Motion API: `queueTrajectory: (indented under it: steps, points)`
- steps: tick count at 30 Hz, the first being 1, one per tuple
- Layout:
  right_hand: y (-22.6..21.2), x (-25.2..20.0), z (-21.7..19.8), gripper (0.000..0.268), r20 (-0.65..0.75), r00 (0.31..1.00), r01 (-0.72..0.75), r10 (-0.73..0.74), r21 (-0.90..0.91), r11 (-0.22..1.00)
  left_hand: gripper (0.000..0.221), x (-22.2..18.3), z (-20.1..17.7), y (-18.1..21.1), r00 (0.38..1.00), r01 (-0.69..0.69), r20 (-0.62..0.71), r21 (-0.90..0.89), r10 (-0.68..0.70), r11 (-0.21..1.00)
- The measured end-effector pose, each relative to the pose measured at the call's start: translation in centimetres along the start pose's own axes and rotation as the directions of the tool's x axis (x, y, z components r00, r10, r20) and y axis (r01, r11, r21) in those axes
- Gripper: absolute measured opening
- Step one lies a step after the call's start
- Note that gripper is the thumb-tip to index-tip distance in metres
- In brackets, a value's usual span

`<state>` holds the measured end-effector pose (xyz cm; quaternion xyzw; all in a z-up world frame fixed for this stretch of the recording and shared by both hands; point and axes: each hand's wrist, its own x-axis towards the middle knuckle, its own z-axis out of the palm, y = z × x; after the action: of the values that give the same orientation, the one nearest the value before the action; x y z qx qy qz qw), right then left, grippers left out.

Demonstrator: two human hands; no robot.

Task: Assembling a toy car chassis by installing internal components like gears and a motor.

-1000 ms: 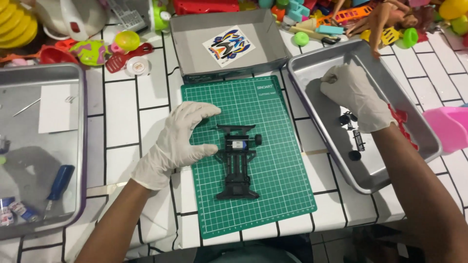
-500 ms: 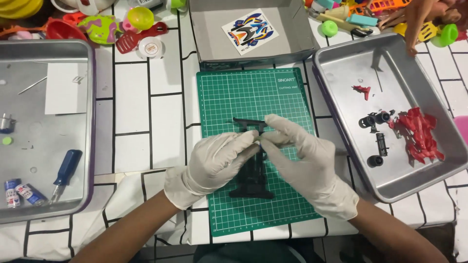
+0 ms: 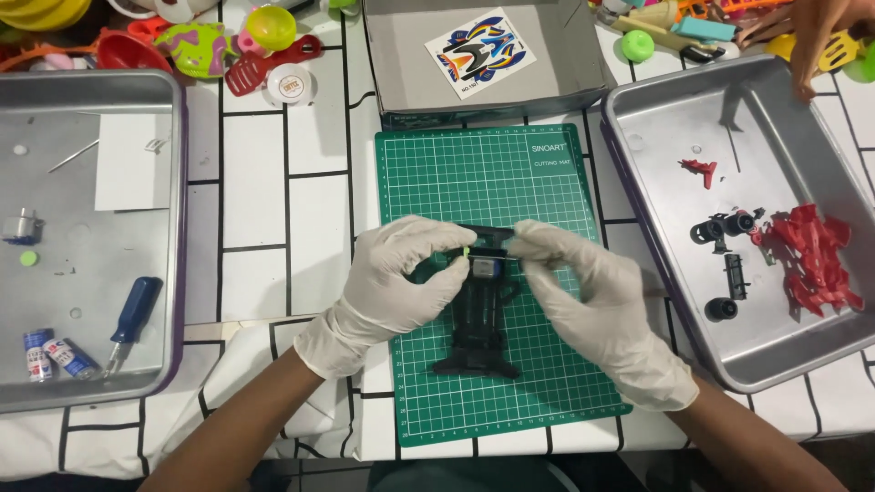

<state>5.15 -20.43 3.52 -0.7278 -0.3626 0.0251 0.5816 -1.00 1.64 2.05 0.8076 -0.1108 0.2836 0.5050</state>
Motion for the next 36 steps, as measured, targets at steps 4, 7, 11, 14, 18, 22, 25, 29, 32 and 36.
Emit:
queueTrajectory:
  steps: [4,7,11,14,18,22,25,29,32,36]
  points:
    - [0.8,-0.1,-1.7,0.045,0.079,0.994,-0.041,0.08,-0.406,0.913,0.024,0.1,-0.2,-1.9,0.992,0.025,0.123,0.007,-0.025,1.0]
    - [1.2,0.0,-1.2,0.051,0.002,0.986,-0.15,0.166,-0.416,0.897,0.021,0.3,0.0,-1.8,0.986,0.133,0.102,-0.037,-0.128,0.99]
    - [1.6,-0.1,-1.1,0.036,0.017,0.991,-0.108,0.133,-0.478,0.871,0.022,0.3,0.0,-1.9,0.987,0.102,0.127,0.002,-0.101,0.995]
    - [2.3,-0.5,-1.4,0.033,-0.001,0.997,-0.063,0.071,-0.471,0.88,0.022,0.2,0.1,-2.4,0.984,0.107,0.141,-0.015,-0.104,0.994]
    - [1.7,-0.4,-1.7,0.032,-0.019,0.988,-0.147,0.153,-0.423,0.894,0.02,0.0,0.3,-2.7,0.983,0.038,0.175,0.065,-0.049,0.997]
    - [2.9,-0.9,-1.8,0.031,-0.045,0.988,-0.153,0.146,-0.364,0.919,0.019,0.1,0.0,-2.8,0.98,-0.001,0.196,0.106,-0.02,0.994]
    - [2.9,-0.9,-1.7,0.032,-0.043,0.992,-0.125,0.117,-0.371,0.92,0.019,0.1,-0.1,-2.9,0.98,-0.033,0.198,0.096,0.013,0.995]
    - [2.7,-0.7,-1.7,0.033,-0.046,0.99,-0.139,0.131,-0.351,0.926,0.019,-0.1,0.0,-3.3,0.982,0.024,0.186,0.058,-0.034,0.998]
    - [2.9,-0.8,-1.7,0.034,-0.05,0.991,-0.137,0.128,-0.339,0.931,0.022,-0.1,0.1,-3.6,0.977,0.103,0.185,0.044,-0.109,0.994]
    - [2.8,-0.9,-1.7,0.033,-0.046,0.99,-0.139,0.131,-0.339,0.931,0.02,0.3,0.0,-3.2,0.967,0.129,0.216,0.041,-0.135,0.991]
